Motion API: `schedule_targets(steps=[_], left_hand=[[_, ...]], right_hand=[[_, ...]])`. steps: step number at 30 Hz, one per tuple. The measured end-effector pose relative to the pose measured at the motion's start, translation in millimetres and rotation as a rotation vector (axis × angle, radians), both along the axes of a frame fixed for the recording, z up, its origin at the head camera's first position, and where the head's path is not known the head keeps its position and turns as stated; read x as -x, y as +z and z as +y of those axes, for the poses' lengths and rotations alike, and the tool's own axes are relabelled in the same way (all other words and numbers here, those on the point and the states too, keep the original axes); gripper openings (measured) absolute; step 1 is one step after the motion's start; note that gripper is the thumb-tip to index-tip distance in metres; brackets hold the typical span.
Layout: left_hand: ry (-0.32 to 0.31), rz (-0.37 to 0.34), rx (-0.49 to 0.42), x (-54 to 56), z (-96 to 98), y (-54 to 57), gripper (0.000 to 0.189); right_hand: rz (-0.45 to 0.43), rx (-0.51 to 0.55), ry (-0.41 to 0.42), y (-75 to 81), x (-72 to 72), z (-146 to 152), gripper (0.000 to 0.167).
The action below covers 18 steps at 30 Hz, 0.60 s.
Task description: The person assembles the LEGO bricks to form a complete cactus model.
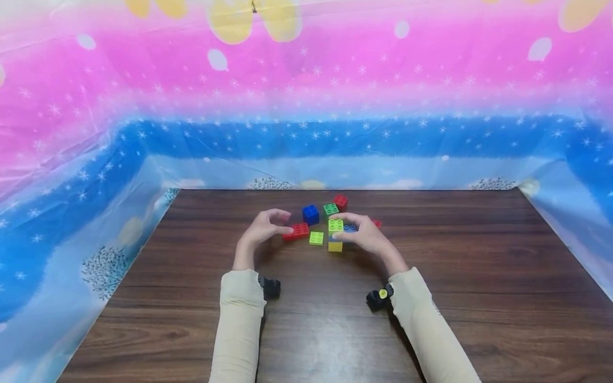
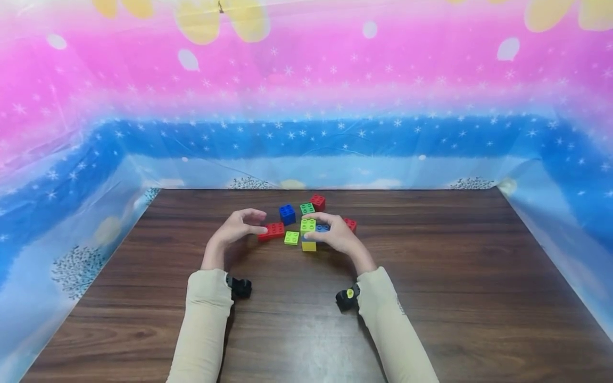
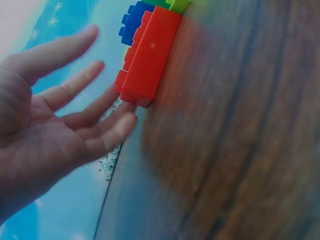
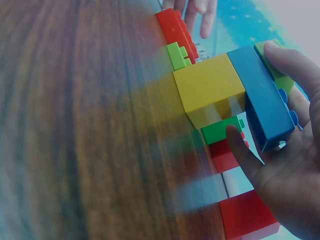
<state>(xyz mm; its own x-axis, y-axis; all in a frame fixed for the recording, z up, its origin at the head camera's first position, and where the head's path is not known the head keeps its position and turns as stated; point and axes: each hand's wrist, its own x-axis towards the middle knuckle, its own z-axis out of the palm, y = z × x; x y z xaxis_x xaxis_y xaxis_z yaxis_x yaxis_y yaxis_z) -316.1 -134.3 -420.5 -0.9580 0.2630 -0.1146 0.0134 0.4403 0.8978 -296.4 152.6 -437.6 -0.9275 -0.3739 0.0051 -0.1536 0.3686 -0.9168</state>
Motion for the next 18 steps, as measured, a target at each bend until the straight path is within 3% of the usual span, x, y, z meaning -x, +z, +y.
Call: schedule_targets(steps=[4,9,18], left_hand=[[-0.012,-0.032,0.012,1.8,-0.8,-5.6,0.051],[0.023,-0.08,0.037,3.1,0.5,-11.0,0.048],[0.029,-0.041,0.104,5.4,5.4,-18.2,0.04]], right_hand=[[0.013,0.006,0.01,0.5,-0.4,-0.3,0.051],[0.007,0.017,0.013,1.1,0.7,-1.8,0.051],[0.002,0.002,-0.004,-1.5,-0.3,-1.3,0.051]])
